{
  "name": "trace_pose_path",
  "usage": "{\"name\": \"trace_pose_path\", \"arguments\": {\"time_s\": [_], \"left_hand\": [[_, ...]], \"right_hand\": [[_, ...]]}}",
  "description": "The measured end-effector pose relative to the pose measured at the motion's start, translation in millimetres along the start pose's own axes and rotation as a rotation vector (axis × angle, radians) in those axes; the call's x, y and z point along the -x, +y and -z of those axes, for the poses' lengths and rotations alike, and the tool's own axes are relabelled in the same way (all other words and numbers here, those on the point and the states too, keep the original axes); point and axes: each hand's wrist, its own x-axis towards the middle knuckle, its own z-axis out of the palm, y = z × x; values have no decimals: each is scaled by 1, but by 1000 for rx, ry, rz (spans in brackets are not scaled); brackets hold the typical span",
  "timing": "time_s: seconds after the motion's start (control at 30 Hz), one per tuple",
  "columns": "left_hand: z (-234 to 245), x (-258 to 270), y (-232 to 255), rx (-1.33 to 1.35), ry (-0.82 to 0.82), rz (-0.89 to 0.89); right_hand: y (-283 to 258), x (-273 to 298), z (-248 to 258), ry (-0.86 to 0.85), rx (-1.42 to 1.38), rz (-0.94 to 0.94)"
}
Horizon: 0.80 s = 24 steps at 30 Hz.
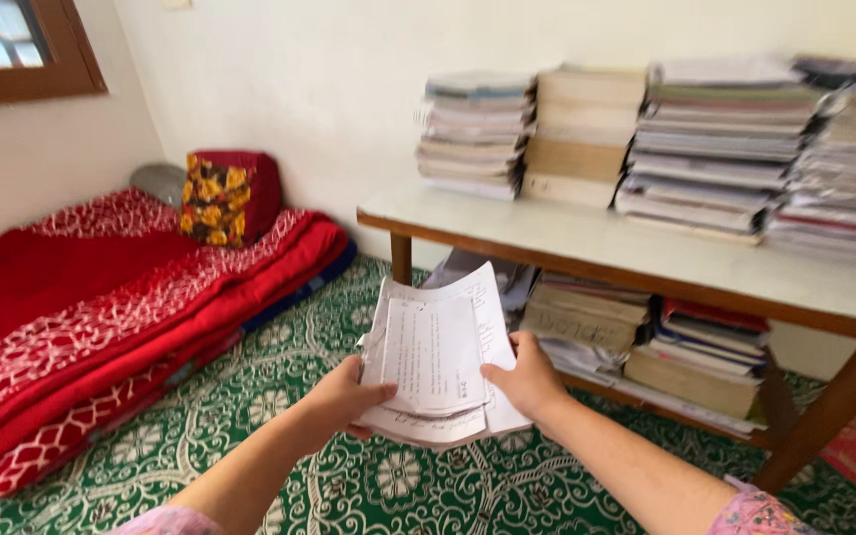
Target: The person organizes books and papers by picking them up from a pile on the floor and placing them onto a shelf underneath a desk.
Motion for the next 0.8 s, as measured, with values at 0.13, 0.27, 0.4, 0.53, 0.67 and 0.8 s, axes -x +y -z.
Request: {"name": "trace_pose_path", "arguments": {"time_s": [0.13, 0.27, 0.4, 0.53, 0.67, 0.8], "left_hand": [[-20, -51, -13, 32, 20, -32], [-42, -114, 0, 65, 53, -92], [-57, -173, 24, 38, 125, -101], [-65, -226, 32, -28, 209, -126], [-81, -289, 26, -17, 345, -295], [-91, -357, 26, -78, 347, -228]], "right_hand": [[52, -39, -13, 29, -31, 61], [78, -92, 0, 80, -49, -20], [99, -154, 10, 118, -2, 80], [115, -210, 7, 247, 190, 358], [120, -242, 13, 171, 297, 378], [118, -251, 17, 134, 478, 588]]}}
